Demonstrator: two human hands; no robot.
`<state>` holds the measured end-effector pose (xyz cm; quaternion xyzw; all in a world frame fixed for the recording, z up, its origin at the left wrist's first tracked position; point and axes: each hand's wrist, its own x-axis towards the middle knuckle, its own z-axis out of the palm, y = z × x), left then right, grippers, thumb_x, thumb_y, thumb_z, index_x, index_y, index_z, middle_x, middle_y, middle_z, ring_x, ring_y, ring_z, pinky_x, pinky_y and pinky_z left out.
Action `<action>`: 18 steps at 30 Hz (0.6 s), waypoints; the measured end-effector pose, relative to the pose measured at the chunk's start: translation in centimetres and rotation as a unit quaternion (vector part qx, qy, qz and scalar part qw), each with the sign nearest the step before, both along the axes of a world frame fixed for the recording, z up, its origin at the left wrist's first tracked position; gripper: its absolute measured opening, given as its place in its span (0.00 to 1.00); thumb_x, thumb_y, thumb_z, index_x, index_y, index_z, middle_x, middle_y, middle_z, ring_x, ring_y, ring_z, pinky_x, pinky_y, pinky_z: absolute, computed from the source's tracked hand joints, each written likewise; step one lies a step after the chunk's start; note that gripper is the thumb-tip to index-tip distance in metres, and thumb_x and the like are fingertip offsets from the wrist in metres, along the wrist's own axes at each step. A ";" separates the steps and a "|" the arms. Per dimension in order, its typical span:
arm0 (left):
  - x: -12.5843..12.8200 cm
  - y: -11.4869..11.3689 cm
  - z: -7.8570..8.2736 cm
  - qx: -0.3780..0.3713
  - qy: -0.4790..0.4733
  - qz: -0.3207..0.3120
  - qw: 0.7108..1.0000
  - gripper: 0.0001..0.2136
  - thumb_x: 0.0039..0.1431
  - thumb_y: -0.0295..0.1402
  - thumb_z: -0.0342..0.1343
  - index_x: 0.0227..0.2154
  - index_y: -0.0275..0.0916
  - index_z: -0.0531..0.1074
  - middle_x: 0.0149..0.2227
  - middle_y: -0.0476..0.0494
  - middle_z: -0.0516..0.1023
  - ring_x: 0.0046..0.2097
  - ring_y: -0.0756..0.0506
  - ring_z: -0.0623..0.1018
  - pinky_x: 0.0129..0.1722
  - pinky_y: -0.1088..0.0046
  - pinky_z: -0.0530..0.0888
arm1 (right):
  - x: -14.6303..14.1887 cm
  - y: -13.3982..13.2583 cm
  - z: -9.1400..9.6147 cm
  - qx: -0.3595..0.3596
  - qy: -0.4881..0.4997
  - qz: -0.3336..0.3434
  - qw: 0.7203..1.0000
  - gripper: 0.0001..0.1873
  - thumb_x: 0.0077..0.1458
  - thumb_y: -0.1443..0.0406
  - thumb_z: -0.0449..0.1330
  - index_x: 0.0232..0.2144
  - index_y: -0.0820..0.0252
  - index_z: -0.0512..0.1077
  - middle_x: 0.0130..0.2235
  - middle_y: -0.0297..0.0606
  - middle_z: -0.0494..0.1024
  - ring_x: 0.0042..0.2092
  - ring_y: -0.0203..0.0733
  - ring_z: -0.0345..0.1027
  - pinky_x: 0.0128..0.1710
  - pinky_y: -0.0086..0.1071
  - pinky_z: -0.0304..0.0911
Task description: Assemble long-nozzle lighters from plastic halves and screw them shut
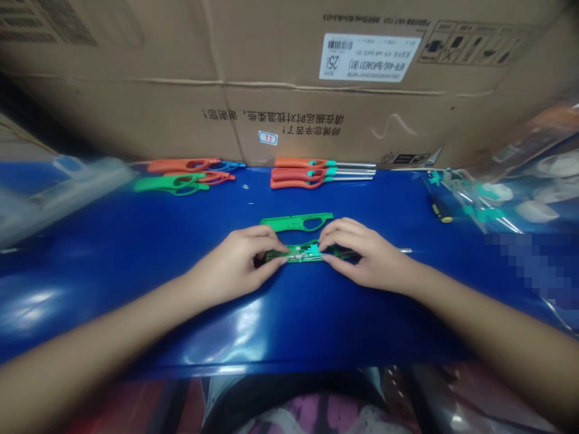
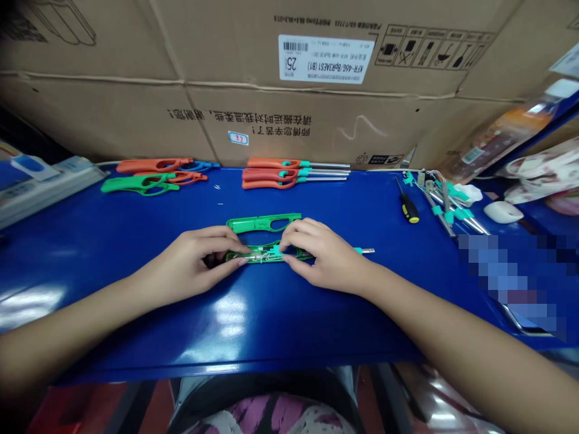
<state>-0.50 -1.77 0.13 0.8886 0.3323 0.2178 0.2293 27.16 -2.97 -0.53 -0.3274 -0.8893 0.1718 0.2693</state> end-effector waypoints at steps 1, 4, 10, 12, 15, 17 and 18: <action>0.1 -0.1 0.0 0.020 0.004 -0.004 1.000 0.08 0.66 0.31 0.57 0.44 0.40 0.80 0.41 0.44 0.77 0.39 0.48 0.76 0.41 0.70 0.75 | 0.0 0.0 0.0 -0.001 0.001 0.001 1.000 0.03 0.64 0.68 0.59 0.40 0.58 0.73 0.43 0.41 0.76 0.47 0.43 0.69 0.49 0.40 0.67; 0.3 -0.3 0.1 0.082 0.027 -0.009 0.996 0.09 0.67 0.32 0.56 0.46 0.39 0.78 0.45 0.41 0.77 0.47 0.42 0.74 0.50 0.61 0.73 | 0.0 0.1 -0.1 -0.001 0.008 0.004 1.000 0.03 0.63 0.69 0.60 0.39 0.58 0.72 0.41 0.40 0.76 0.45 0.43 0.69 0.47 0.39 0.66; 0.7 -0.5 -0.6 0.094 0.038 -0.030 0.994 0.14 0.69 0.31 0.53 0.55 0.40 0.72 0.52 0.39 0.74 0.54 0.40 0.72 0.56 0.59 0.70 | -0.1 0.0 -0.4 -0.006 0.029 0.011 1.000 0.02 0.63 0.70 0.60 0.39 0.58 0.72 0.40 0.39 0.76 0.44 0.41 0.69 0.47 0.38 0.65; 0.8 -0.5 -0.9 0.088 0.043 -0.043 0.994 0.15 0.71 0.30 0.51 0.56 0.42 0.71 0.53 0.39 0.74 0.55 0.41 0.72 0.56 0.60 0.70 | -0.2 0.0 -0.4 -0.010 0.033 0.015 0.999 0.02 0.63 0.69 0.60 0.39 0.58 0.72 0.39 0.39 0.76 0.44 0.41 0.69 0.48 0.37 0.66; 0.6 -0.5 -1.2 0.085 0.049 -0.057 0.994 0.16 0.71 0.28 0.48 0.57 0.45 0.71 0.55 0.39 0.72 0.56 0.41 0.72 0.56 0.60 0.69 | -0.3 0.0 -0.3 -0.020 0.039 0.019 0.999 0.02 0.63 0.69 0.60 0.39 0.58 0.73 0.40 0.39 0.76 0.45 0.41 0.69 0.48 0.37 0.67; 0.6 -0.5 -1.2 0.085 0.056 -0.064 0.993 0.17 0.72 0.27 0.48 0.58 0.47 0.72 0.55 0.39 0.72 0.57 0.41 0.71 0.56 0.59 0.69 | -0.3 -0.1 -0.2 -0.026 0.046 0.019 0.998 0.03 0.63 0.69 0.60 0.40 0.57 0.73 0.40 0.40 0.76 0.45 0.42 0.70 0.47 0.37 0.67; 0.6 -0.5 -1.1 0.087 0.061 -0.065 0.992 0.17 0.72 0.27 0.48 0.58 0.48 0.72 0.56 0.39 0.72 0.57 0.40 0.71 0.56 0.58 0.69 | -0.2 -0.1 -0.2 -0.027 0.048 0.018 0.998 0.04 0.63 0.69 0.59 0.39 0.57 0.73 0.40 0.40 0.76 0.45 0.42 0.70 0.46 0.37 0.68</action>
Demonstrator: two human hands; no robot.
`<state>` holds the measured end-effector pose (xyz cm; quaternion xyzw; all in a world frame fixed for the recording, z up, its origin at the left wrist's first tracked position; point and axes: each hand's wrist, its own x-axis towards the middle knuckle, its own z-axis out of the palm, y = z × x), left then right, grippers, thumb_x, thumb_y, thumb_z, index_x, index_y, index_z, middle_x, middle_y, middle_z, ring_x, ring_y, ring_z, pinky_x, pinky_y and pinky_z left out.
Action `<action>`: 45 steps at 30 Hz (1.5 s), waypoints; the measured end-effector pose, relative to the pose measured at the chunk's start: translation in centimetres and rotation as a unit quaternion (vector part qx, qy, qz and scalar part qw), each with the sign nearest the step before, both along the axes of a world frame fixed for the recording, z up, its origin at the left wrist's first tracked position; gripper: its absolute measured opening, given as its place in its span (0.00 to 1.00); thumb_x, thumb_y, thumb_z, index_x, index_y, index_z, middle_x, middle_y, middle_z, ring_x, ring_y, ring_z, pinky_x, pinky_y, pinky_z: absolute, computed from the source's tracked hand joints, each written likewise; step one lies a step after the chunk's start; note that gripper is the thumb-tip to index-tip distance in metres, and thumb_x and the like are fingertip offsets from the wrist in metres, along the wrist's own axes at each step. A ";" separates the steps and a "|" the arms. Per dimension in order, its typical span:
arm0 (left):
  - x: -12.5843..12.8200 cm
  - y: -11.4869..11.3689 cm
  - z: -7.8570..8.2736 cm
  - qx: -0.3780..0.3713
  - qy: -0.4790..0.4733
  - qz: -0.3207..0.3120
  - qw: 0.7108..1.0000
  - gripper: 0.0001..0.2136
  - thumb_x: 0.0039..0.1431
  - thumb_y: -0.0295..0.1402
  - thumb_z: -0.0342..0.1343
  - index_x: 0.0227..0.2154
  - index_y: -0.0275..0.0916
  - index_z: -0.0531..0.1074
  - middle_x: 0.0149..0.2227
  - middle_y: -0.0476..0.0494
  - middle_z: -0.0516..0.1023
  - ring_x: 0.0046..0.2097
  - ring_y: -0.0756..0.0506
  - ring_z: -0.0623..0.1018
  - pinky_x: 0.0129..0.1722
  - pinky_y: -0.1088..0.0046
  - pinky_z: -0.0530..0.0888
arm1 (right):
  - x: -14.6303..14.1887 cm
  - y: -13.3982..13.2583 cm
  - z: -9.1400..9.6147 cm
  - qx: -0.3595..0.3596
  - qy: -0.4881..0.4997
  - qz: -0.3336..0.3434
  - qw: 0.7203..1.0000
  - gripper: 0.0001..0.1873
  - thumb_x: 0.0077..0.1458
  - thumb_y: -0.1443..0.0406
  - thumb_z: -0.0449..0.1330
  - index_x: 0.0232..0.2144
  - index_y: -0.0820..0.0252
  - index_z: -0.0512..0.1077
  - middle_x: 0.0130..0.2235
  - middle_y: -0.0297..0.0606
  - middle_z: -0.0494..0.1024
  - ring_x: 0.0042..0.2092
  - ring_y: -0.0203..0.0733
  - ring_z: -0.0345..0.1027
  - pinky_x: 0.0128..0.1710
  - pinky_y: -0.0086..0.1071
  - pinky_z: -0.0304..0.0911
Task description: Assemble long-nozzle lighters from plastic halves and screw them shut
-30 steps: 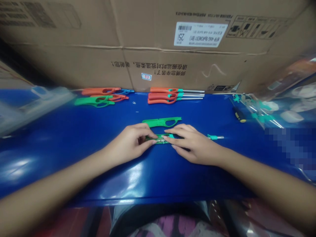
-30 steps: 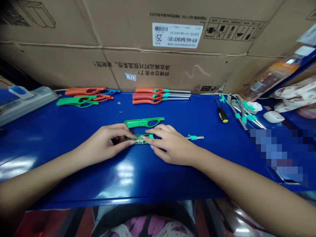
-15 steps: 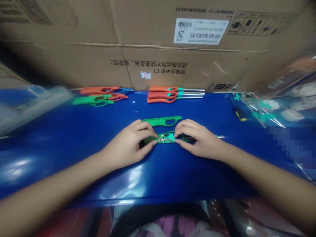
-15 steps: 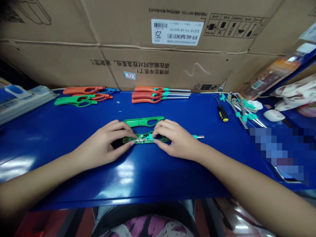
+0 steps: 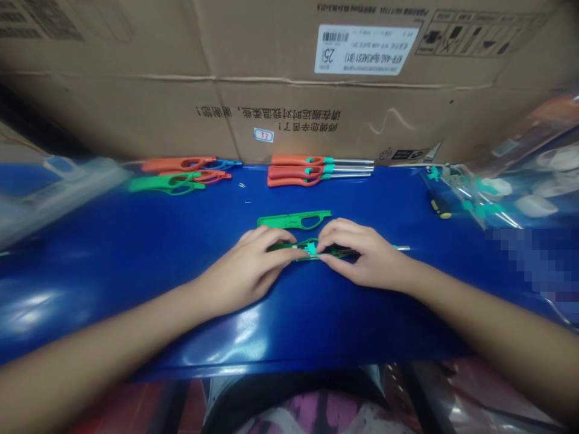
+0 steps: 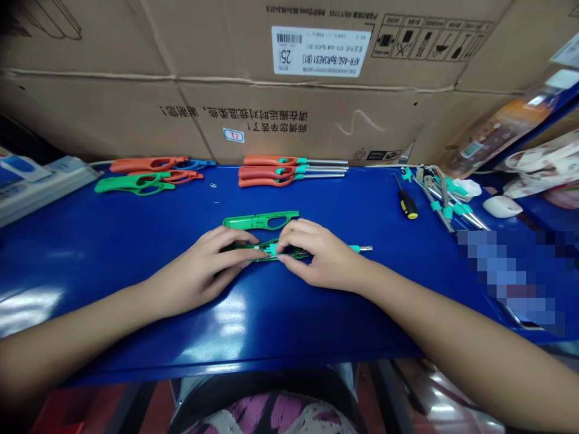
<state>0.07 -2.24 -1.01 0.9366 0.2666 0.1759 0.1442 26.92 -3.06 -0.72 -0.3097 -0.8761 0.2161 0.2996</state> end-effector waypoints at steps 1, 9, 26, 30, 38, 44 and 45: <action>0.0 0.0 0.0 0.002 0.006 -0.001 1.000 0.18 0.72 0.27 0.47 0.58 0.49 0.72 0.56 0.39 0.72 0.57 0.40 0.71 0.56 0.57 0.69 | 0.0 0.0 0.0 -0.001 0.001 -0.001 1.000 0.04 0.63 0.69 0.59 0.39 0.57 0.74 0.40 0.40 0.76 0.44 0.41 0.70 0.46 0.37 0.68; 0.1 0.1 0.1 0.004 0.016 -0.005 1.000 0.18 0.71 0.27 0.47 0.58 0.49 0.73 0.57 0.38 0.71 0.58 0.38 0.70 0.57 0.54 0.69 | 0.2 0.0 0.2 -0.010 -0.019 0.001 1.000 0.04 0.62 0.71 0.60 0.38 0.58 0.74 0.38 0.39 0.77 0.43 0.41 0.70 0.45 0.37 0.67; 0.1 0.2 0.2 0.021 0.021 -0.012 0.999 0.18 0.71 0.27 0.47 0.57 0.49 0.74 0.58 0.39 0.72 0.57 0.38 0.71 0.54 0.56 0.69 | 0.8 0.2 1.1 -0.089 -0.048 -0.025 0.995 0.06 0.61 0.72 0.59 0.36 0.58 0.74 0.37 0.37 0.78 0.41 0.39 0.70 0.44 0.34 0.66; 0.1 0.2 0.1 0.017 0.017 -0.010 1.000 0.18 0.71 0.28 0.47 0.58 0.49 0.74 0.58 0.38 0.72 0.56 0.38 0.71 0.55 0.55 0.69 | 0.7 0.1 1.0 -0.114 -0.042 -0.043 0.992 0.04 0.59 0.71 0.61 0.35 0.58 0.74 0.36 0.35 0.77 0.38 0.37 0.70 0.40 0.31 0.67; 0.1 0.3 0.1 0.013 0.018 -0.009 1.000 0.18 0.72 0.29 0.47 0.58 0.49 0.74 0.58 0.38 0.72 0.56 0.39 0.71 0.55 0.56 0.69 | 1.4 0.4 1.2 -0.138 -0.045 -0.041 0.989 0.04 0.60 0.69 0.61 0.37 0.59 0.76 0.38 0.37 0.77 0.37 0.37 0.71 0.40 0.32 0.69; 0.1 0.3 0.0 0.014 0.019 -0.008 1.000 0.18 0.72 0.29 0.47 0.58 0.48 0.73 0.58 0.38 0.72 0.55 0.39 0.71 0.53 0.56 0.69 | 1.4 0.5 1.1 -0.128 -0.047 -0.051 0.989 0.04 0.60 0.69 0.60 0.35 0.59 0.76 0.37 0.37 0.77 0.36 0.37 0.71 0.38 0.32 0.69; 0.1 0.3 0.0 0.015 0.018 -0.008 1.000 0.18 0.72 0.29 0.47 0.58 0.48 0.73 0.58 0.38 0.72 0.55 0.39 0.71 0.53 0.56 0.69 | 1.3 0.5 1.1 -0.128 -0.047 -0.049 0.989 0.04 0.60 0.69 0.60 0.35 0.59 0.76 0.37 0.37 0.77 0.37 0.37 0.71 0.39 0.32 0.69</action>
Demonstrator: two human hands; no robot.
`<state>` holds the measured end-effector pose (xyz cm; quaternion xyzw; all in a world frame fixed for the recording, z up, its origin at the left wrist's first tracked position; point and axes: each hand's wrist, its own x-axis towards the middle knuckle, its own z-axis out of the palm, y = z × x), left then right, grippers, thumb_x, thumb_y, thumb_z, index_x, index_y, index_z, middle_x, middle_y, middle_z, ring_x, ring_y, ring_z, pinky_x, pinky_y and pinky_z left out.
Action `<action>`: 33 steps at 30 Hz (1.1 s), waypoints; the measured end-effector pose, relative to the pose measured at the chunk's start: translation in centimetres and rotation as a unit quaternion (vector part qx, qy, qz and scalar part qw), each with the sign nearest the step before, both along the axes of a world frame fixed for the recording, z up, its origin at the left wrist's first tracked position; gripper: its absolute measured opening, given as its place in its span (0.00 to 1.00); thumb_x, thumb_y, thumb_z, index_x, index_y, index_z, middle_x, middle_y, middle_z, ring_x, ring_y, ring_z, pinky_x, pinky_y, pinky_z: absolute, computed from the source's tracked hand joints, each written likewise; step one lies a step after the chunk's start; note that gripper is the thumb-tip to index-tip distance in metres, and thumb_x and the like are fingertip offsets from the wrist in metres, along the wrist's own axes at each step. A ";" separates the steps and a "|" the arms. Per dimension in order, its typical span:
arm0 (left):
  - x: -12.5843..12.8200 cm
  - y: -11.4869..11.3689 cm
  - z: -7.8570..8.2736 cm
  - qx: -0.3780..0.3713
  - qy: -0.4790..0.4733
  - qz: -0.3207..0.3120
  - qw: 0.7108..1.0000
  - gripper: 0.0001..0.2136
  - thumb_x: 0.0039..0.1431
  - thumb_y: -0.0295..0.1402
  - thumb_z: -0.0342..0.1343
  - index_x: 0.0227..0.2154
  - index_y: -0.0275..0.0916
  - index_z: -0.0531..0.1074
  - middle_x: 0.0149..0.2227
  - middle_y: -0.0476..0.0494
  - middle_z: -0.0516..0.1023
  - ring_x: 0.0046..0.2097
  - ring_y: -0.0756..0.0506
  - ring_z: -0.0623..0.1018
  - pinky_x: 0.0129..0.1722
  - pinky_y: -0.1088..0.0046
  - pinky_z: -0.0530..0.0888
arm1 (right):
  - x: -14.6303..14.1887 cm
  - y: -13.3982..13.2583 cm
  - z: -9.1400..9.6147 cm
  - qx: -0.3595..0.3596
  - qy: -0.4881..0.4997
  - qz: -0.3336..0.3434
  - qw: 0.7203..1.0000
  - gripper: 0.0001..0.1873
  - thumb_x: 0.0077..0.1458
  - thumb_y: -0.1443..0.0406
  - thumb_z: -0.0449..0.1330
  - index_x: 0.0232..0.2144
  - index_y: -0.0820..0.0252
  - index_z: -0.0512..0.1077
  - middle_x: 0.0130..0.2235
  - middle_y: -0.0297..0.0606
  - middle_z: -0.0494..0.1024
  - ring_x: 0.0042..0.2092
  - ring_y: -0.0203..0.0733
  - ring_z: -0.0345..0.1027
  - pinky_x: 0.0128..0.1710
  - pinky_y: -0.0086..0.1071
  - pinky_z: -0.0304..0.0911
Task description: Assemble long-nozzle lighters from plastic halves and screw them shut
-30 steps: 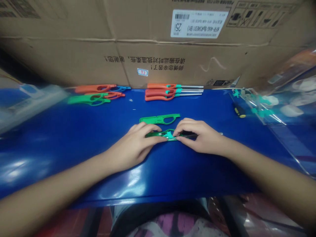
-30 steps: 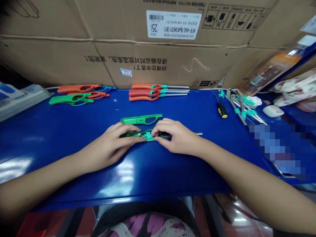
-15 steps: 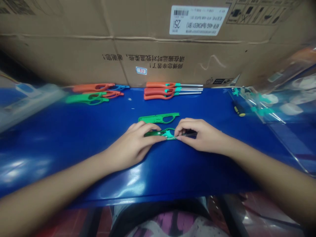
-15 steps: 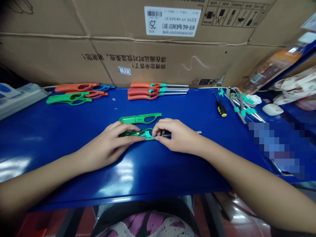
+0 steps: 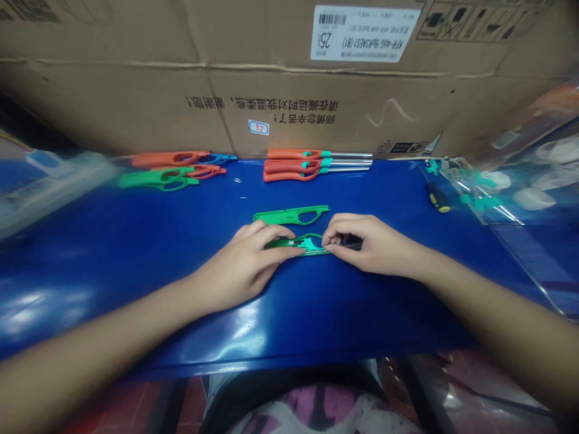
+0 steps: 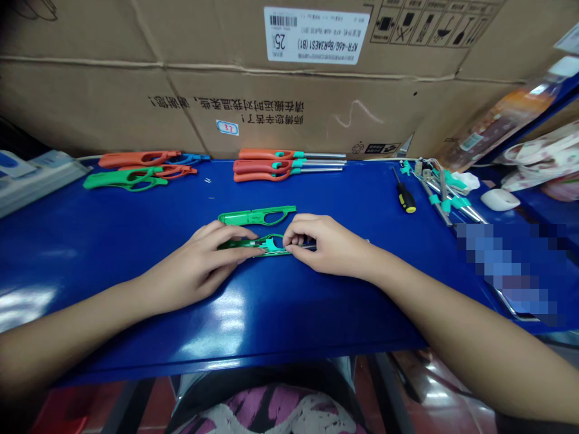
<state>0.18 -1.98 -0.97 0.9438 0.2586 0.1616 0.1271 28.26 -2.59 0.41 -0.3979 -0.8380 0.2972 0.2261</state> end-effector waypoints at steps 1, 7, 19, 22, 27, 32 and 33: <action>0.0 0.0 0.0 0.000 0.000 0.000 1.000 0.18 0.72 0.29 0.46 0.58 0.48 0.73 0.58 0.38 0.72 0.55 0.39 0.71 0.54 0.56 0.68 | 0.0 0.0 0.0 -0.002 0.000 0.002 1.000 0.04 0.59 0.69 0.61 0.36 0.59 0.76 0.37 0.37 0.77 0.37 0.37 0.71 0.39 0.32 0.69; -0.1 0.0 0.0 -0.002 0.004 -0.001 1.000 0.18 0.72 0.29 0.47 0.59 0.48 0.73 0.58 0.38 0.72 0.54 0.39 0.71 0.53 0.56 0.68 | -0.1 0.0 -0.1 -0.008 0.004 -0.012 1.000 0.01 0.57 0.67 0.65 0.34 0.59 0.76 0.36 0.36 0.76 0.35 0.36 0.70 0.38 0.30 0.68; 0.0 0.0 0.1 -0.002 -0.002 -0.005 1.000 0.19 0.72 0.28 0.47 0.59 0.49 0.73 0.58 0.38 0.71 0.56 0.38 0.71 0.55 0.55 0.68 | -0.1 -0.3 -0.5 0.129 -0.065 0.060 0.988 0.07 0.62 0.68 0.60 0.43 0.58 0.72 0.42 0.40 0.77 0.44 0.43 0.69 0.45 0.37 0.65; -0.1 0.0 0.1 0.002 -0.005 -0.006 1.000 0.19 0.71 0.27 0.47 0.58 0.50 0.73 0.58 0.38 0.72 0.57 0.38 0.71 0.55 0.55 0.68 | -0.1 -0.3 -0.4 0.160 -0.094 0.085 0.979 0.07 0.64 0.68 0.58 0.45 0.59 0.72 0.43 0.42 0.77 0.45 0.45 0.68 0.47 0.39 0.65; -0.1 0.1 0.0 0.002 -0.003 -0.004 1.000 0.18 0.71 0.27 0.48 0.57 0.49 0.74 0.58 0.38 0.72 0.56 0.38 0.71 0.55 0.55 0.68 | -0.1 -0.4 -0.5 0.193 -0.106 0.101 0.970 0.08 0.65 0.68 0.57 0.46 0.61 0.73 0.43 0.43 0.76 0.45 0.46 0.68 0.46 0.41 0.66; -0.1 0.1 0.0 0.001 0.001 -0.002 1.000 0.18 0.72 0.28 0.47 0.58 0.50 0.73 0.58 0.40 0.71 0.58 0.39 0.71 0.56 0.55 0.68 | -0.2 -0.6 -0.3 0.206 -0.100 0.100 0.968 0.10 0.64 0.68 0.58 0.47 0.61 0.72 0.45 0.44 0.76 0.46 0.46 0.68 0.48 0.40 0.66; -0.1 0.1 0.0 0.001 -0.002 -0.002 1.000 0.18 0.72 0.28 0.47 0.58 0.49 0.73 0.58 0.40 0.71 0.58 0.39 0.71 0.56 0.56 0.68 | -0.2 -0.7 -0.3 0.207 -0.100 0.095 0.969 0.10 0.65 0.67 0.58 0.48 0.61 0.72 0.45 0.44 0.76 0.46 0.46 0.68 0.48 0.40 0.66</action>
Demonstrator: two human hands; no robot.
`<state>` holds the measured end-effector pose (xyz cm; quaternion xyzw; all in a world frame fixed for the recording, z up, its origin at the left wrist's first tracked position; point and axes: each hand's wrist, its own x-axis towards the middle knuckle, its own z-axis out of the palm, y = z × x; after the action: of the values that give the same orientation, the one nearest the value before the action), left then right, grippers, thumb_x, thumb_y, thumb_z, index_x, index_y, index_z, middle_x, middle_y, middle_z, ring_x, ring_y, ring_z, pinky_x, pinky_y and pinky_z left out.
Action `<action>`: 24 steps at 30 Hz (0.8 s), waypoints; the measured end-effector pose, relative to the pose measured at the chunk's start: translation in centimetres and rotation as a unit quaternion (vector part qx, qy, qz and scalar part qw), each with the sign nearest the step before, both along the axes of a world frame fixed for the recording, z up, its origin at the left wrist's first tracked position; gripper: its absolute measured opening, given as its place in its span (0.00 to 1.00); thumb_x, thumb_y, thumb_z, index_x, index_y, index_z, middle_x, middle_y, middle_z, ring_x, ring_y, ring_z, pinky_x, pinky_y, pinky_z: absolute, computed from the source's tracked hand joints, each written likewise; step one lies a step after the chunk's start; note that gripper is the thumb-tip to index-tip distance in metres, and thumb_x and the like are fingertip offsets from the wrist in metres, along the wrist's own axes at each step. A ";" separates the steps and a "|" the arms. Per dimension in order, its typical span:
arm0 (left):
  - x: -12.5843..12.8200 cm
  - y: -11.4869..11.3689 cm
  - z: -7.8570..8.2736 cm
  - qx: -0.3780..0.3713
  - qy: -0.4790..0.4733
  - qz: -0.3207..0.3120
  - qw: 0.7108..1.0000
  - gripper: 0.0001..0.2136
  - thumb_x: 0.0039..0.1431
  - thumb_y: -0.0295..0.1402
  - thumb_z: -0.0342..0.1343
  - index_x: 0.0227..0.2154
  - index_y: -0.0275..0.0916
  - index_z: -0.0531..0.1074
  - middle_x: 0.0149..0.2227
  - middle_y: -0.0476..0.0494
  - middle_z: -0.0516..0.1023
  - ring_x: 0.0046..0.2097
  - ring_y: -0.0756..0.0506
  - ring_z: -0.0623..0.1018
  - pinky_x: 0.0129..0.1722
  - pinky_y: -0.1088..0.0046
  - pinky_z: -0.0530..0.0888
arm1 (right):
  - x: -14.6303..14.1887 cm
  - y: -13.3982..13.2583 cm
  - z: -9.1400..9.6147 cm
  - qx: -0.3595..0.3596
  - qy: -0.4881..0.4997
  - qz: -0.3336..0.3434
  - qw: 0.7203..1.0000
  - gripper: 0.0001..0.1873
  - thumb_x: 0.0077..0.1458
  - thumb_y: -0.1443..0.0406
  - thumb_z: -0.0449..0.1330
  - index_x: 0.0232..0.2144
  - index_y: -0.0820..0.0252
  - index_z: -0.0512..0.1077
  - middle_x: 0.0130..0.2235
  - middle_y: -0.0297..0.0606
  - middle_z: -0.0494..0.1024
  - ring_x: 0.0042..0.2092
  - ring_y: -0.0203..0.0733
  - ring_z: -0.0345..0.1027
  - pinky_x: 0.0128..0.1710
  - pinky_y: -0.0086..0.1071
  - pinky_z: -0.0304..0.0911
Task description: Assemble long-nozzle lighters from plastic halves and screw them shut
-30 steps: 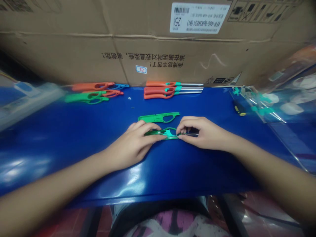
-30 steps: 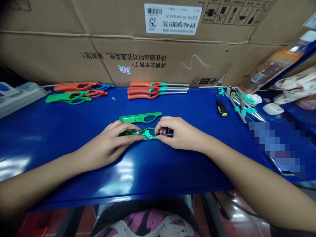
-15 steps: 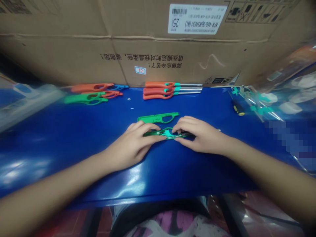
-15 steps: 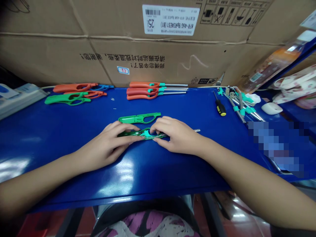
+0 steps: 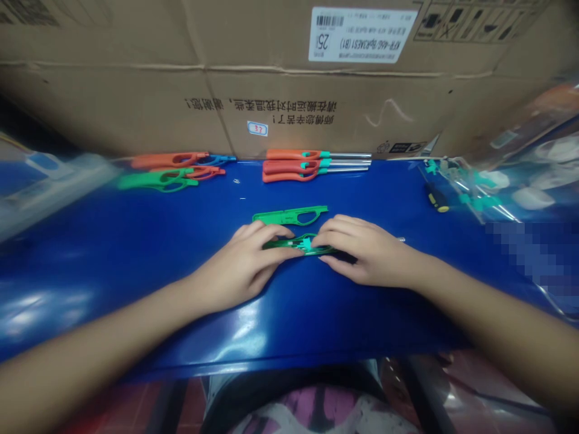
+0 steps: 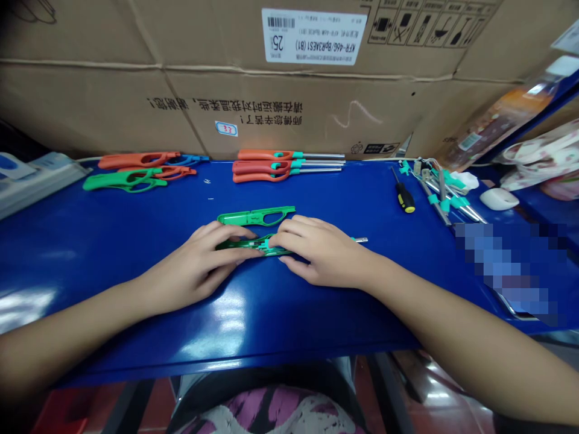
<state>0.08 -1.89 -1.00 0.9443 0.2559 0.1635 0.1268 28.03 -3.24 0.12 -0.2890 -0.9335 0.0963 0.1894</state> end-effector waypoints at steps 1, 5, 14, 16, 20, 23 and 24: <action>0.0 0.0 0.0 0.001 -0.005 0.001 1.000 0.17 0.72 0.28 0.47 0.58 0.49 0.72 0.58 0.40 0.71 0.58 0.40 0.71 0.56 0.57 0.68 | 0.0 0.0 0.0 0.002 0.001 -0.009 1.000 0.11 0.65 0.66 0.58 0.49 0.61 0.72 0.46 0.44 0.76 0.47 0.46 0.68 0.49 0.41 0.66; -0.3 0.0 0.5 0.006 -0.033 0.023 0.999 0.12 0.70 0.32 0.52 0.53 0.42 0.73 0.56 0.39 0.73 0.58 0.41 0.72 0.57 0.59 0.68 | 0.0 0.2 -0.1 0.020 -0.007 -0.062 0.998 0.16 0.67 0.65 0.55 0.55 0.59 0.71 0.53 0.46 0.75 0.53 0.50 0.67 0.53 0.46 0.63; -2.0 1.9 2.0 0.007 -0.001 0.010 1.000 0.07 0.66 0.35 0.56 0.39 0.40 0.79 0.39 0.44 0.79 0.41 0.44 0.75 0.44 0.65 0.71 | 1.1 1.2 -1.2 0.012 -0.046 -0.171 0.984 0.25 0.61 0.74 0.51 0.57 0.56 0.73 0.63 0.48 0.68 0.63 0.58 0.60 0.61 0.58 0.57; -2.1 2.1 2.0 -0.002 -0.008 0.003 1.000 0.07 0.66 0.35 0.57 0.39 0.41 0.79 0.39 0.45 0.79 0.41 0.44 0.75 0.44 0.66 0.71 | 1.2 1.4 -1.3 -0.003 -0.026 -0.201 0.979 0.19 0.62 0.71 0.53 0.52 0.55 0.75 0.61 0.47 0.70 0.61 0.57 0.63 0.60 0.57 0.59; -2.1 2.1 1.9 -0.026 -0.026 0.002 0.999 0.08 0.67 0.36 0.58 0.37 0.41 0.80 0.39 0.45 0.79 0.41 0.45 0.77 0.44 0.68 0.73 | 1.5 1.8 -1.3 -0.041 0.013 -0.238 0.970 0.08 0.59 0.67 0.60 0.41 0.56 0.76 0.55 0.46 0.74 0.56 0.55 0.68 0.57 0.56 0.63; -2.0 2.1 1.6 -0.050 -0.041 0.006 0.998 0.08 0.67 0.36 0.58 0.38 0.40 0.81 0.39 0.45 0.79 0.41 0.46 0.78 0.44 0.70 0.74 | 1.8 2.2 -1.2 -0.073 0.043 -0.240 0.967 0.05 0.56 0.67 0.63 0.37 0.56 0.75 0.52 0.44 0.74 0.54 0.53 0.70 0.56 0.54 0.64; -1.9 2.0 1.5 -0.058 -0.046 0.008 0.997 0.08 0.67 0.36 0.58 0.39 0.40 0.81 0.40 0.45 0.79 0.41 0.47 0.79 0.43 0.71 0.74 | 1.9 2.2 -1.2 -0.078 0.052 -0.239 0.966 0.04 0.56 0.66 0.63 0.36 0.56 0.75 0.51 0.44 0.74 0.53 0.53 0.70 0.56 0.53 0.64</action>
<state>-1.84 0.15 0.47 0.9250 0.2660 0.1922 0.1916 29.94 -1.00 -1.11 -0.5124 -0.8157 0.1359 0.2316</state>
